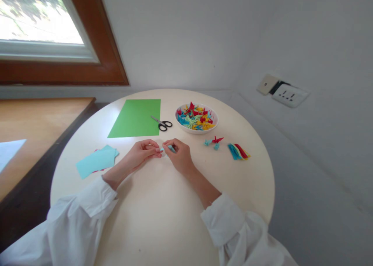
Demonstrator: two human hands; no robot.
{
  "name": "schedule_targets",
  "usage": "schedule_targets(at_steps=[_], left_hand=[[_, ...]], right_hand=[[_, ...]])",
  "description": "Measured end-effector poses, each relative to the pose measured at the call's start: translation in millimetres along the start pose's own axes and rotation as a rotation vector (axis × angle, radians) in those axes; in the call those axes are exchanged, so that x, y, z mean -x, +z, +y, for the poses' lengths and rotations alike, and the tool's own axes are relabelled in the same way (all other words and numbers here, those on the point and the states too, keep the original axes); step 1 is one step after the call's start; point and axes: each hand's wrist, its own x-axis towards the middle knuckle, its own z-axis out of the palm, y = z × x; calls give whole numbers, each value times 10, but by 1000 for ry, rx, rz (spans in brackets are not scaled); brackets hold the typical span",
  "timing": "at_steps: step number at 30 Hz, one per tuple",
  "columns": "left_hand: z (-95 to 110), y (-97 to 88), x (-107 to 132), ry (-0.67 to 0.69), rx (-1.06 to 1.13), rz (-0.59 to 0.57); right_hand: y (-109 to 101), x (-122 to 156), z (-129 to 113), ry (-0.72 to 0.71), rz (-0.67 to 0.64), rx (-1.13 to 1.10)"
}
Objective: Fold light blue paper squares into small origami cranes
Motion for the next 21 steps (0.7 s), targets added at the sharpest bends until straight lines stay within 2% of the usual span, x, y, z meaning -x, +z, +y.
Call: schedule_targets(at_steps=[17, 21], left_hand=[[7, 1, 1, -4, 8, 10], [4, -1, 8, -35, 43, -27]], right_hand=[[0, 6, -28, 10, -1, -6], [3, 9, -26, 4, -4, 0]])
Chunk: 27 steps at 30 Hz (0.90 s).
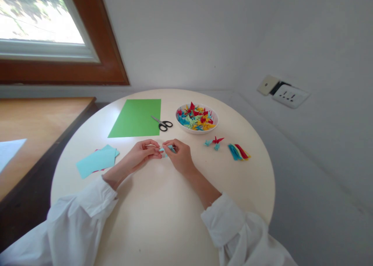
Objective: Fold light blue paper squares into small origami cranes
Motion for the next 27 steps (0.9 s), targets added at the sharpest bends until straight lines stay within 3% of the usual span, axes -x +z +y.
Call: schedule_targets(at_steps=[10, 27], left_hand=[[-55, -8, -11, 3, -2, -32], [-73, 23, 3, 41, -40, -36]], right_hand=[[34, 26, 23, -57, -47, 31], [42, 34, 36, -33, -74, 19]])
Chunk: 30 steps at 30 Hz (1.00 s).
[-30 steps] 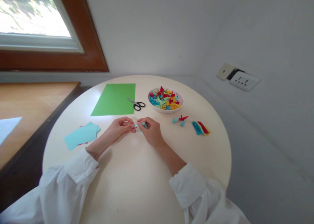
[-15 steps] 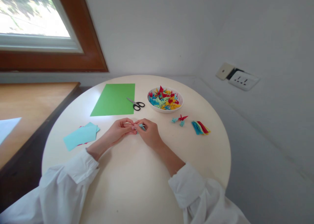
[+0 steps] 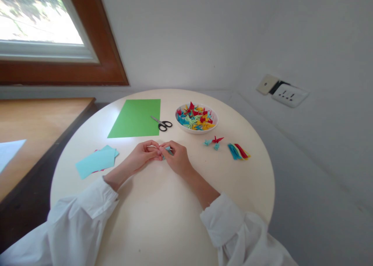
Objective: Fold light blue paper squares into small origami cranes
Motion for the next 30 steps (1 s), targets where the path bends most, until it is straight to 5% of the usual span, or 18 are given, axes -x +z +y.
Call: schedule_targets(at_steps=[5, 10, 19, 30], left_hand=[[-24, -16, -18, 76, -109, 31], [-10, -10, -27, 89, -153, 95], [5, -16, -16, 162, -238, 131], [-76, -61, -81, 254, -414, 168]], right_hand=[[-24, -20, 28, -91, 88, 15], [-91, -42, -20, -207, 169, 275], [-74, -37, -15, -47, 89, 247], [-69, -24, -16, -81, 74, 284]])
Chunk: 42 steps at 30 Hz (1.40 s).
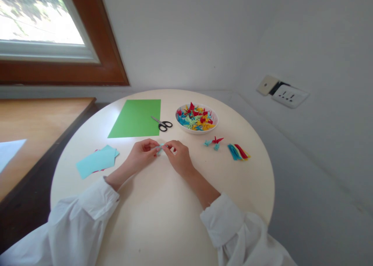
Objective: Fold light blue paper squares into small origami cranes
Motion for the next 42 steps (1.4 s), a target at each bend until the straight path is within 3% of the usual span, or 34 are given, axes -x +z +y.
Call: schedule_targets(at_steps=[7, 22, 31, 36, 42], left_hand=[[62, 19, 9, -16, -10, 58], [2, -9, 32, 135, -145, 41], [39, -41, 16, 164, -199, 114], [70, -28, 10, 80, 71, -26], [112, -12, 34, 105, 20, -15]], right_hand=[[5, 4, 8, -17, -4, 6], [1, 2, 6, -87, -16, 27], [-2, -12, 7, 43, 13, -146], [22, -12, 52, 114, 12, -261], [36, -11, 26, 145, 18, -330]])
